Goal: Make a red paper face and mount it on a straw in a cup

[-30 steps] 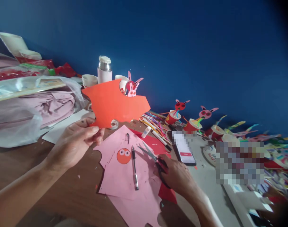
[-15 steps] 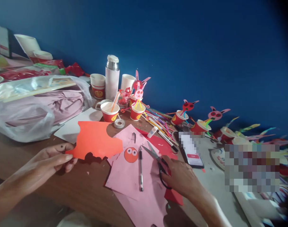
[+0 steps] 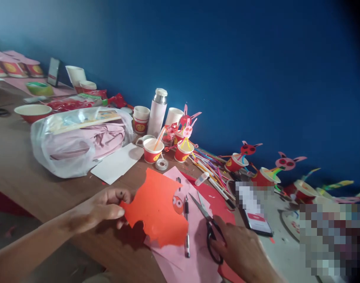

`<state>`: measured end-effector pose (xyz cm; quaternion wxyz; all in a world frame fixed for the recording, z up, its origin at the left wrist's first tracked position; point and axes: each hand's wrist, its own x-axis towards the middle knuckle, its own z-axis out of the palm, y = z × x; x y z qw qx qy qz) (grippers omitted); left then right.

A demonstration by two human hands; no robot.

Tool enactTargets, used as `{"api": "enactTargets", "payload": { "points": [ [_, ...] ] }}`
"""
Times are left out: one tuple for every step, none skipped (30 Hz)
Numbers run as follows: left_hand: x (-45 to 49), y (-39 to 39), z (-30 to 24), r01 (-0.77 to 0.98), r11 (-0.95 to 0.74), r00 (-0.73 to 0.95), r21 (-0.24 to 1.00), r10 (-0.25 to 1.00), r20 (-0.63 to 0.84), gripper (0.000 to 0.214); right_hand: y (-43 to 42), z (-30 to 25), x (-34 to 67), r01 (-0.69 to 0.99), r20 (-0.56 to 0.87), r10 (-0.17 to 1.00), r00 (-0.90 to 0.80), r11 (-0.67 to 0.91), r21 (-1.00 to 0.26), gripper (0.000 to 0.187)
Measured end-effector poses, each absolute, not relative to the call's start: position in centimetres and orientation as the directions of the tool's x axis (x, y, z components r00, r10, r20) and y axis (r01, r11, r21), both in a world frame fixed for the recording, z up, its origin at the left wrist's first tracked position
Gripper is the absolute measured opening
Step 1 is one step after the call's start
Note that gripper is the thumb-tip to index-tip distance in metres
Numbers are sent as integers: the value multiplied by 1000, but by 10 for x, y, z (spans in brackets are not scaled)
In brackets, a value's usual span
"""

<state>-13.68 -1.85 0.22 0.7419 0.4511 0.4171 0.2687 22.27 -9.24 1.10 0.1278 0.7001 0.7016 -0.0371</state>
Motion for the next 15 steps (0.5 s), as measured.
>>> {"api": "enactTargets", "payload": {
  "points": [
    [-133,-18,4,-68,441,530,895,776,-342,20,-93,11,224,993,-222,975,12,14,115,29],
    [-130,-18,6,-105,434,547,895,777,-313,20,-93,13,225,995,-211,977,14,6,96,29],
    [-128,-17,7,-128,436,556,891,775,-299,21,-93,15,224,998,-195,981,17,-5,65,31],
    [-127,-16,8,-138,441,568,887,768,-294,22,-93,18,222,1000,-171,985,18,-16,13,32],
    [-127,-16,7,-140,448,577,883,762,-295,23,-93,23,218,997,-148,989,6,-16,-70,35],
    [-128,-15,5,-137,453,584,881,755,-297,24,-93,28,212,984,-124,992,-10,-13,-178,37],
    [-130,-14,2,-129,451,593,883,749,-296,25,-92,33,206,944,-111,993,-49,10,-330,40],
    [-132,-13,-2,-121,443,606,888,742,-287,27,-90,37,198,868,-133,985,-112,32,-495,43],
    [-134,-12,-7,-107,428,625,897,731,-275,29,-88,40,190,776,-166,971,-173,30,-631,45],
    [-136,-11,-13,-82,411,649,908,713,-264,31,-86,41,182,696,-189,956,-223,21,-717,45],
    [-138,-11,-19,-48,401,673,915,689,-267,32,-83,40,175,641,-208,947,-245,-3,-767,46],
    [-140,-10,-25,11,390,696,921,659,-287,33,-80,37,167,610,-240,945,-222,-57,-790,44],
    [-142,-10,-31,49,376,684,925,662,-305,34,-78,33,161,591,-268,944,-193,-106,-800,43],
    [-145,-9,-36,93,357,665,929,672,-325,35,-76,29,155,580,-291,939,-180,-138,-803,41],
    [-148,-9,-39,140,351,635,926,685,-356,34,-74,25,151,572,-312,931,-187,-155,-805,36]
  ]
}}
